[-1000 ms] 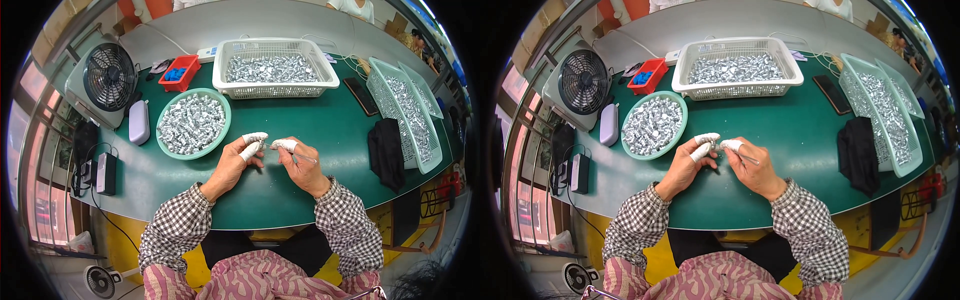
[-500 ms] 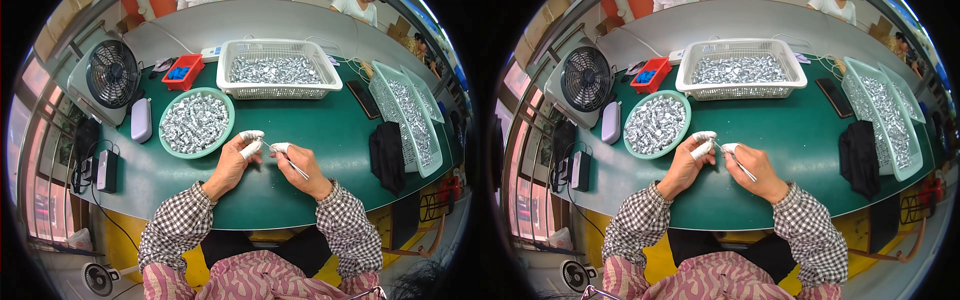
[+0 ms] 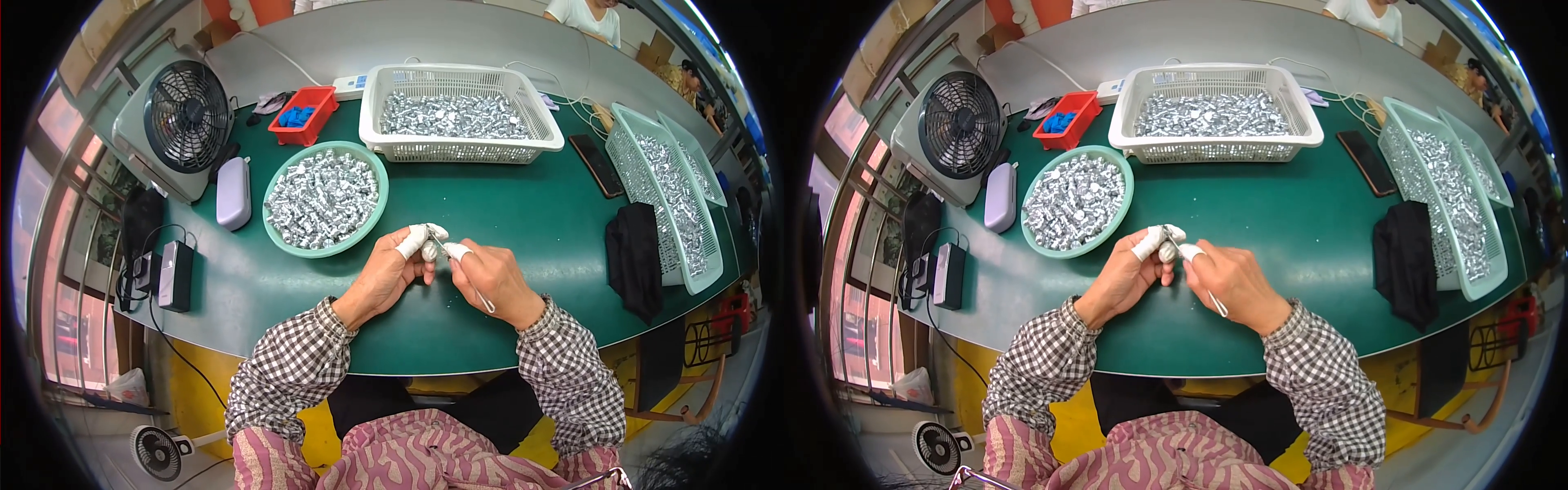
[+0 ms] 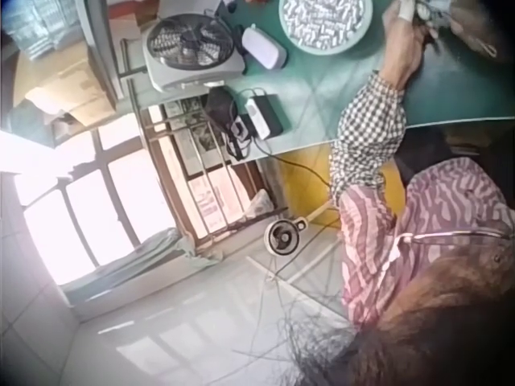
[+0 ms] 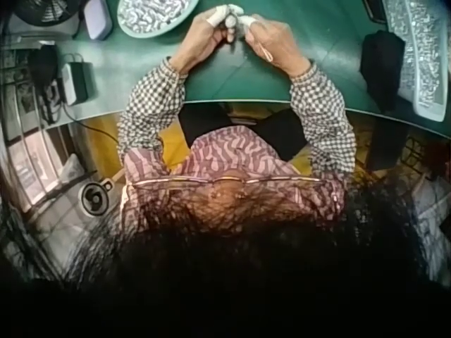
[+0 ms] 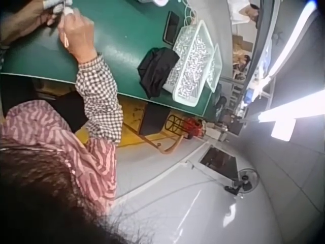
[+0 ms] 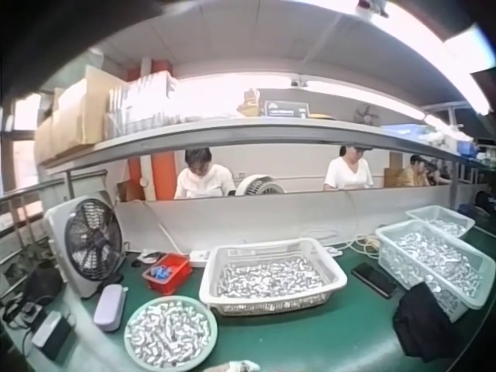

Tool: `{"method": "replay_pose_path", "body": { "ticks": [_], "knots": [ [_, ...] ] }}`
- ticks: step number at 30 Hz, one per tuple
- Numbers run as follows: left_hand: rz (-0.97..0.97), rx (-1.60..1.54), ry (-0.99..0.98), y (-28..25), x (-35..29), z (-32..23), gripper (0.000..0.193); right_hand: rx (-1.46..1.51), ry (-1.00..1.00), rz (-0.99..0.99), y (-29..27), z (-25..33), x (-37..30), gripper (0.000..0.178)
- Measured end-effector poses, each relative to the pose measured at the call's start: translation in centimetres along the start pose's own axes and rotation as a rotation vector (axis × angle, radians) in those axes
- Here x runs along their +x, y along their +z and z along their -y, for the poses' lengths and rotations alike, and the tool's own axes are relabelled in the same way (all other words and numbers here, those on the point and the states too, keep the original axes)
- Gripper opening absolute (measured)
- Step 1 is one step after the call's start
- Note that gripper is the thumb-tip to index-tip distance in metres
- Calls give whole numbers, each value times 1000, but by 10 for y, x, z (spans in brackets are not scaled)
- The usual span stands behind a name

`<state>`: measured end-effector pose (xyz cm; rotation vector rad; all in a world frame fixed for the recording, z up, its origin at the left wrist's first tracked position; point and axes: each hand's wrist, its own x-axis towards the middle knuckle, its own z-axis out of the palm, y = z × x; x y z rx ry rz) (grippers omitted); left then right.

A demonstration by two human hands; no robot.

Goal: The recorder is using a pointed pick tool to assemble small silver metal components into larger units on a green factory workbench.

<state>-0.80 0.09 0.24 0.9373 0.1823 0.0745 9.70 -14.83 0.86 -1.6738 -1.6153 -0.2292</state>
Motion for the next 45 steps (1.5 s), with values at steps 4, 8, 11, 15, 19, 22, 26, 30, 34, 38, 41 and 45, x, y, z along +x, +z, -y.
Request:
{"method": "replay_pose_path", "body": {
  "ticks": [4, 8, 11, 15, 19, 22, 26, 30, 34, 38, 41, 45],
  "knots": [
    [-40, 85, -5, -3, 0, 2, 31, -326, -178, 87, 1, 6, 2, 13],
    [-53, 106, -18, -2, 1, 2, 31, -357, -179, 111, 6, 6, 1, 15],
    [-33, 77, -23, 3, 0, 1, 30, -81, -36, 11, 9, 7, 2, 13],
    [5, -37, -45, 13, -2, 4, 28, 1169, 828, 2, 1, 11, 14, 18],
    [-51, -189, 7, 13, 1, 8, 27, 933, 681, 37, 1, 11, 12, 20],
    [-6, -157, -18, 4, 4, 8, 26, 708, 527, 72, 1, 10, 10, 22],
    [-50, -164, -49, 0, 6, 8, 25, -56, -5, 165, -3, -4, 4, 22],
    [-57, -131, -35, 1, 2, 7, 27, -330, -215, 140, 1, -6, -1, 21],
    [8, -200, -20, 13, 1, 8, 26, 495, 404, 73, 0, 9, 3, 22],
    [-3, -251, 14, 15, 0, 7, 26, 1177, 737, 38, -2, 6, 7, 24],
    [11, -241, -6, 8, 1, 8, 26, 1136, 704, 50, -3, 10, 9, 22],
    [7, -242, -45, 0, 2, 7, 26, 437, 317, 71, -1, 4, 6, 15]
  ]
}}
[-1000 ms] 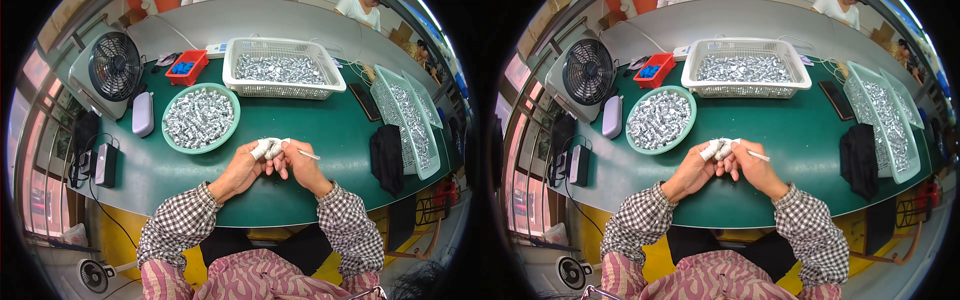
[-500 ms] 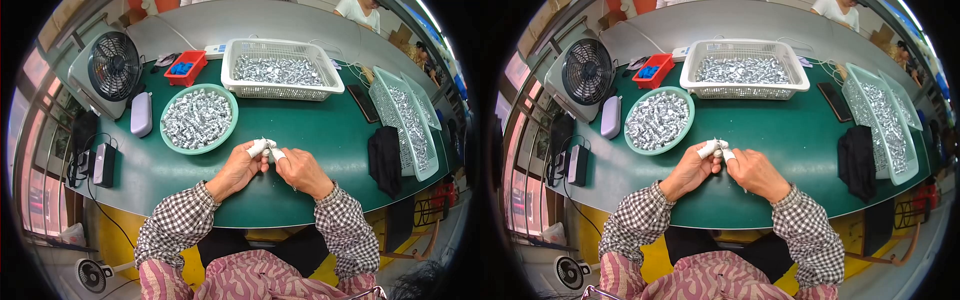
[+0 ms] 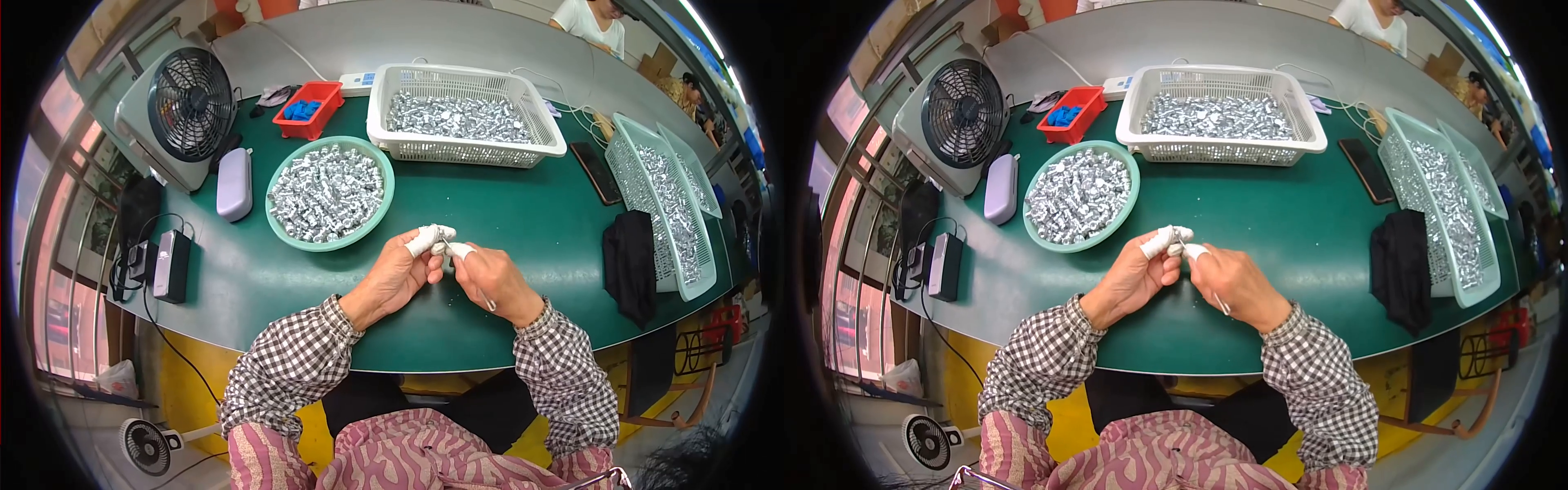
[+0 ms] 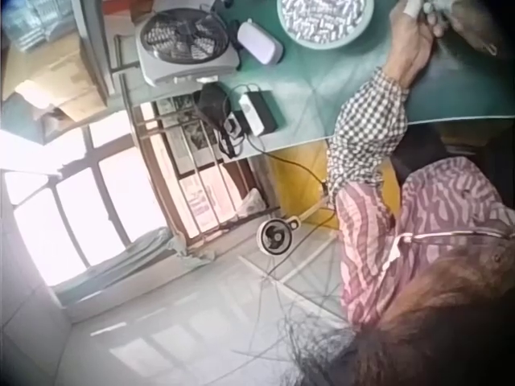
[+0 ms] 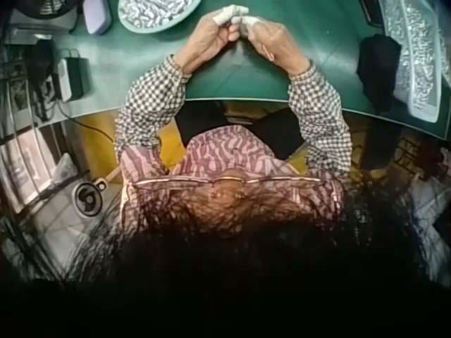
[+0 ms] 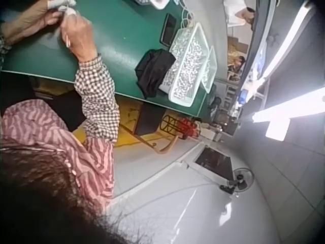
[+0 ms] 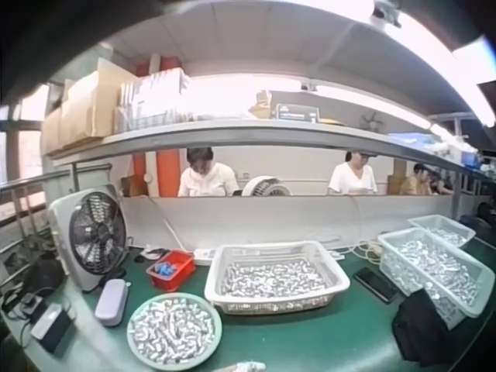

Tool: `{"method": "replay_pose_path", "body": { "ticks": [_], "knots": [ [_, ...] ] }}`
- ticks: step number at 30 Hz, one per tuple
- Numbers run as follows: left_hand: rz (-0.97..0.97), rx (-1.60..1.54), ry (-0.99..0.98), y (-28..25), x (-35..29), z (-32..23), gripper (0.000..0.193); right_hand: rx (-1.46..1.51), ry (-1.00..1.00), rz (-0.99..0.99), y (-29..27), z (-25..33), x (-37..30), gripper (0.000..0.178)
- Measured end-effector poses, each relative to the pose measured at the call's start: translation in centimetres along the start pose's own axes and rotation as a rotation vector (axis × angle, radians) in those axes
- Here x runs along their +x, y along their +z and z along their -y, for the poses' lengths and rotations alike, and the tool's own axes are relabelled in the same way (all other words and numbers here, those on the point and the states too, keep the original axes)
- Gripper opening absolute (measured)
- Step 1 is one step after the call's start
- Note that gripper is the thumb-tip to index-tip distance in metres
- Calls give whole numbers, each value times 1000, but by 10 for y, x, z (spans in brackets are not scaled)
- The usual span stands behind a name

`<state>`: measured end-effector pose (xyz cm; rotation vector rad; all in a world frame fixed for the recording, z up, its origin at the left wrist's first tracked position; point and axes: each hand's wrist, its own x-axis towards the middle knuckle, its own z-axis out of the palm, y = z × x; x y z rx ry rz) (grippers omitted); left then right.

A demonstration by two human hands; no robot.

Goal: The recorder is using a pointed pick tool to assemble small silver metal components into larger units on a green factory workbench.

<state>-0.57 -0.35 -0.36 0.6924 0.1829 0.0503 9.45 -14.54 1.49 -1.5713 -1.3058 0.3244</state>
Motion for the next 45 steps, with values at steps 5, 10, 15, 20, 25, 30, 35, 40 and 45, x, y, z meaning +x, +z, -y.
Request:
{"method": "replay_pose_path", "body": {
  "ticks": [5, 10, 15, 20, 25, 30, 35, 40, 45],
  "knots": [
    [-11, 8, 5, 3, -1, -2, 27, -733, -561, 6, -5, -6, 0, 5],
    [44, 86, 12, 8, -3, 2, 30, -453, -312, -32, 2, -3, -8, 7],
    [68, -9, 23, 9, -5, 2, 30, 750, 419, -70, 2, 12, 3, 22],
    [-1, -36, 66, 5, -3, -3, 29, 995, 487, -103, -2, 6, 1, 33],
    [-16, -29, 63, 5, -2, -6, 30, 914, 468, -119, -1, 3, 2, 31],
    [20, -33, 65, 3, 0, -5, 32, 642, 393, -103, 1, 7, 1, 24],
    [-21, -16, 83, 2, 0, -5, 32, -67, 28, -74, 2, 8, -6, 10],
    [-36, 19, 68, 1, 0, -6, 32, -653, -405, -36, 2, -1, -5, 13],
    [40, 69, -8, 2, 0, -4, 32, -694, -447, -32, 1, -2, -6, 14]
  ]
}}
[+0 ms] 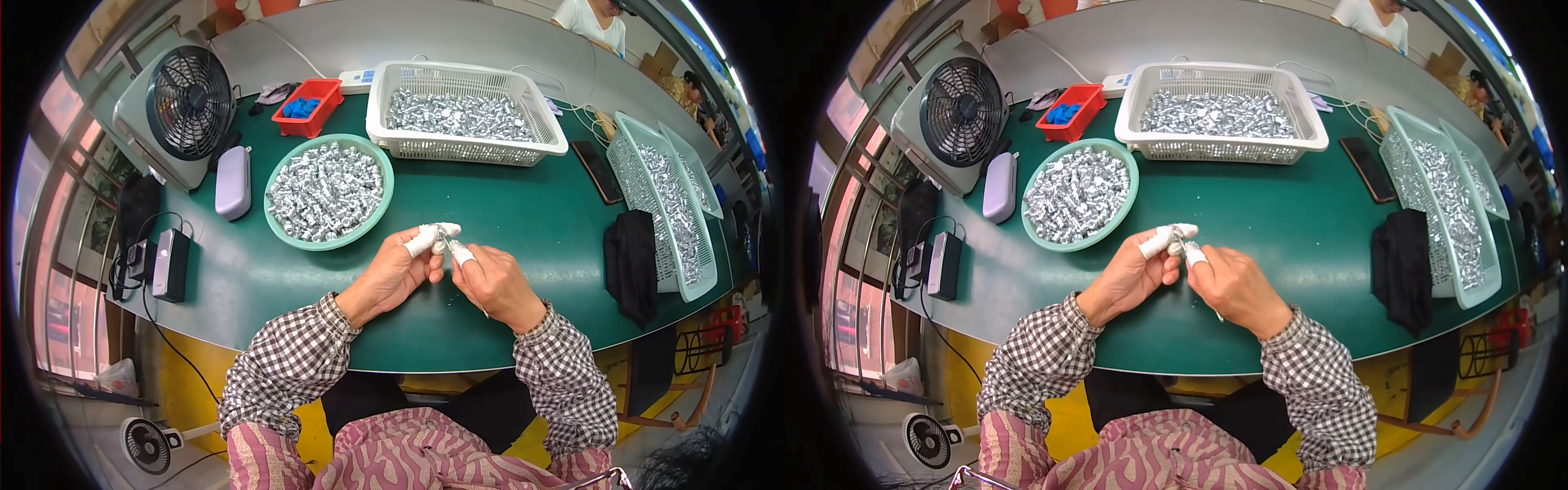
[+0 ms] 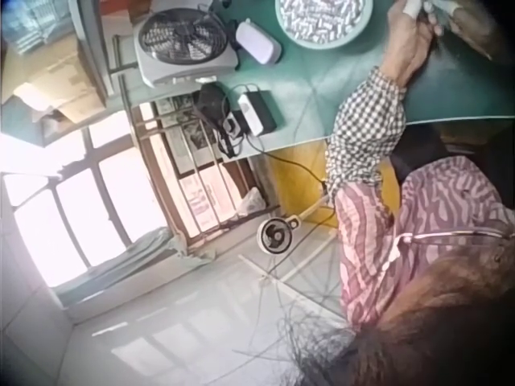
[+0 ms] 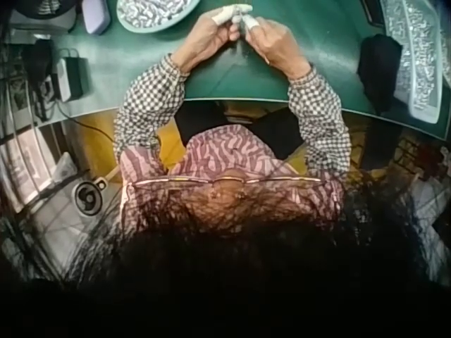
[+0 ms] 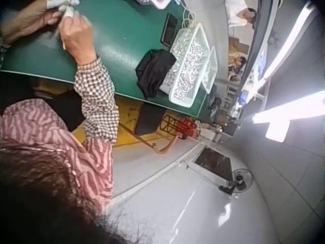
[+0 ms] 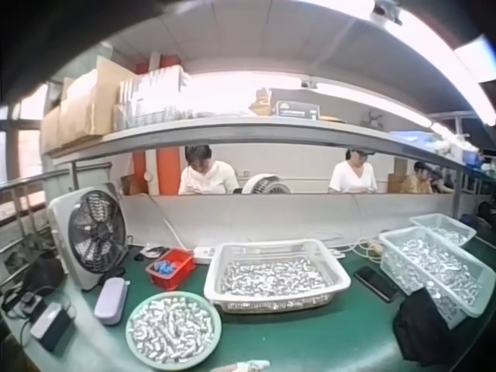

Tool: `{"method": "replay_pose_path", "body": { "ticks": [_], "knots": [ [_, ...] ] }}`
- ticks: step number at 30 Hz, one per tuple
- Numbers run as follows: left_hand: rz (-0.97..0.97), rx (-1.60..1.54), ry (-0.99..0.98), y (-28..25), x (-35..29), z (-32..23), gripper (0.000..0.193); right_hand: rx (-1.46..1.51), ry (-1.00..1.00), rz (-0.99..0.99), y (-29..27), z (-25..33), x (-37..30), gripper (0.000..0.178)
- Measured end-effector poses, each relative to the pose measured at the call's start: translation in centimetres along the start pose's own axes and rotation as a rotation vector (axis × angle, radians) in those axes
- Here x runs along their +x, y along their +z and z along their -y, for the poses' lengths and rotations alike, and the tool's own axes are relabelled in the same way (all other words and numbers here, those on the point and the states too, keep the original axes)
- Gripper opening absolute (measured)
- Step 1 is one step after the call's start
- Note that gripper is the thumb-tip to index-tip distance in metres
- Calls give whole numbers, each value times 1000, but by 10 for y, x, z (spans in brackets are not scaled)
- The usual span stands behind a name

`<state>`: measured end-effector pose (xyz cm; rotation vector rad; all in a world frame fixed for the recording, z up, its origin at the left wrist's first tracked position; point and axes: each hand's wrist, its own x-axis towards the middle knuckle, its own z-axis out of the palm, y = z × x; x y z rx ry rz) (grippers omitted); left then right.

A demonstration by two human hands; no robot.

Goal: The recorder is using a pointed pick tool to assemble small silver metal components into larger units on a green factory workbench.

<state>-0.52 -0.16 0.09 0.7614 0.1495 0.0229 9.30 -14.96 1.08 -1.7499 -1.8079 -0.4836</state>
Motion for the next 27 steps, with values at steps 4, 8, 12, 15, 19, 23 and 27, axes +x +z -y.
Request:
{"method": "replay_pose_path", "body": {
  "ticks": [4, 8, 12, 15, 19, 23, 27],
  "knots": [
    [-84, -38, 75, 5, -1, 2, 32, 51, 27, -13, 0, 3, 1, 12],
    [-68, -74, 24, 10, -1, 3, 32, 152, 112, -47, 5, 3, 0, 11],
    [-64, -55, 107, 6, -1, 3, 33, 408, 296, -62, 2, 9, -1, 9],
    [-24, -77, 73, 6, -1, 7, 33, 555, 413, -57, 2, 13, 2, 11],
    [23, -88, 71, 6, -2, 7, 33, 688, 528, -48, 1, 15, 7, 16],
    [53, -86, 67, 5, -1, 7, 32, 790, 571, -55, 2, 15, 7, 17],
    [17, -103, 92, 3, 0, 5, 31, 767, 520, -67, 3, 14, 6, 18]
  ]
}}
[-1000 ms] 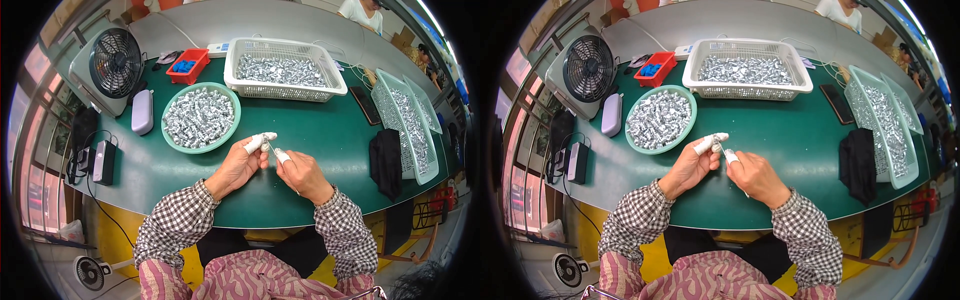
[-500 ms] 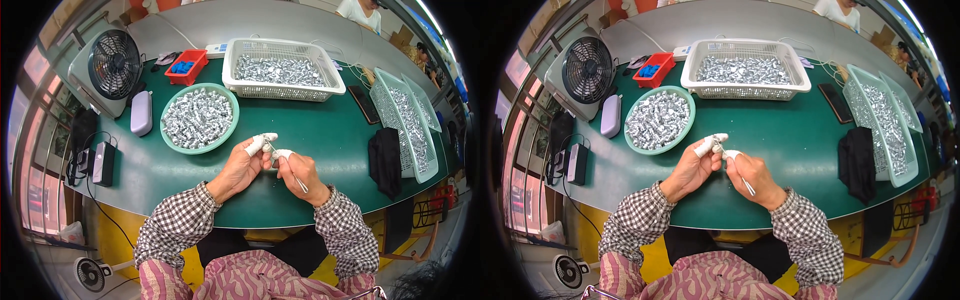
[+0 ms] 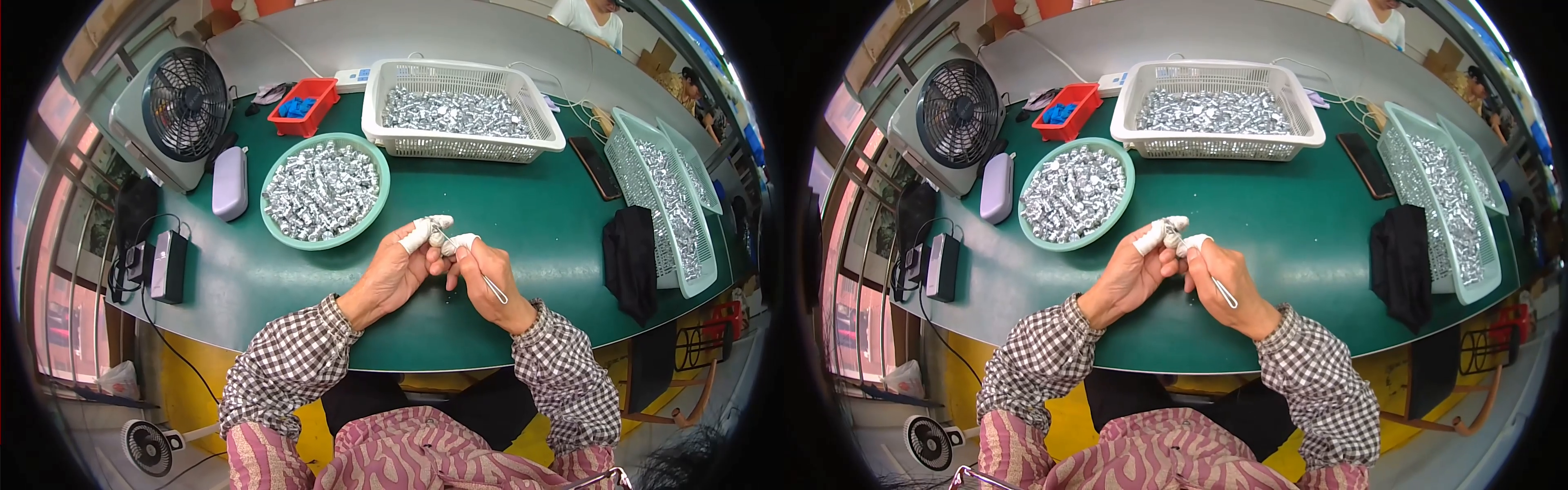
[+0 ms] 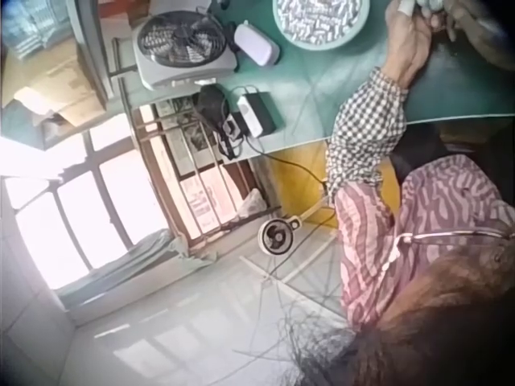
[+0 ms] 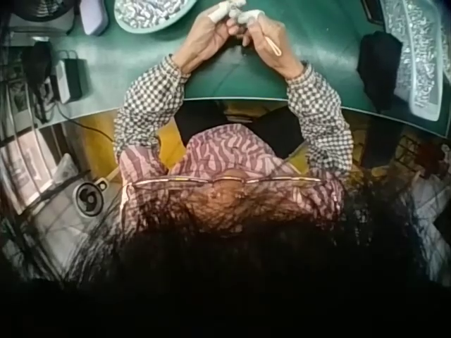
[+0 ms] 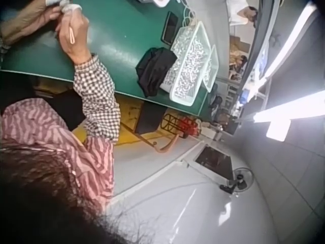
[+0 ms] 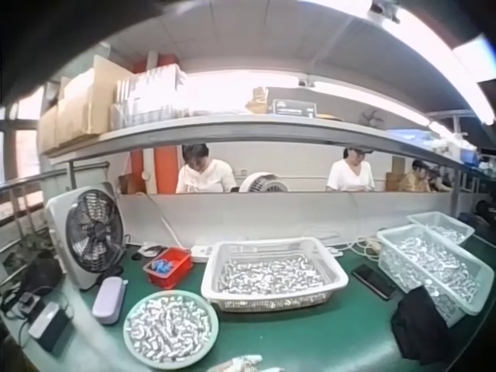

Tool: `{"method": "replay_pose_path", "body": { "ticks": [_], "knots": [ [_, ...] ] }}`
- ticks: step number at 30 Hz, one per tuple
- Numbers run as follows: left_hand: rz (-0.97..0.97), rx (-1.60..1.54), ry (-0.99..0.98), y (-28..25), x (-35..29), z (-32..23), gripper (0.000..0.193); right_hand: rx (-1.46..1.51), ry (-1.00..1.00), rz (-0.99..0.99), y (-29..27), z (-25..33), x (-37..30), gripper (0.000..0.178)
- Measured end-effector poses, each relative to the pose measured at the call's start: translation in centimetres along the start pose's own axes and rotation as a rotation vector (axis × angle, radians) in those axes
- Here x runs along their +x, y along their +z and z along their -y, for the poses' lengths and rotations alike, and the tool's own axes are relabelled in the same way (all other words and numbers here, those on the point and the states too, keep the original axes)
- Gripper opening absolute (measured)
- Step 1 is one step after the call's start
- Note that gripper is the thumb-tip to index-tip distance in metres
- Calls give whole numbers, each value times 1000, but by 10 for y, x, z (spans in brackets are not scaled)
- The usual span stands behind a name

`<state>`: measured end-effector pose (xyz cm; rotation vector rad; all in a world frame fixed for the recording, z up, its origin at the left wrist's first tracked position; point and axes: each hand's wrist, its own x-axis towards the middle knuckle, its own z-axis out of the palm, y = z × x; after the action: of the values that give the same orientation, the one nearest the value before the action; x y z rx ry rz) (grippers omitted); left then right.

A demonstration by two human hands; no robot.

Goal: The recorder is using a pointed pick tool to assemble small silver metal components into larger units on a green factory workbench.

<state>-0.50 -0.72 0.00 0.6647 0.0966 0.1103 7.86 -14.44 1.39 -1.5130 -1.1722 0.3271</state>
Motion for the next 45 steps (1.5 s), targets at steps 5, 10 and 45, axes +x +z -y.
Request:
{"method": "replay_pose_path", "body": {
  "ticks": [5, 10, 45],
  "knots": [
    [-36, -5, -71, 4, 0, 3, 31, -35, 6, 21, -4, 4, 2, 16],
    [-58, 3, 5, 3, 0, -2, 30, -167, -108, 26, -5, -3, -1, 14],
    [6, 4, -49, 2, 1, -2, 23, 720, 299, -137, -10, -6, 11, 16]
  ]
}}
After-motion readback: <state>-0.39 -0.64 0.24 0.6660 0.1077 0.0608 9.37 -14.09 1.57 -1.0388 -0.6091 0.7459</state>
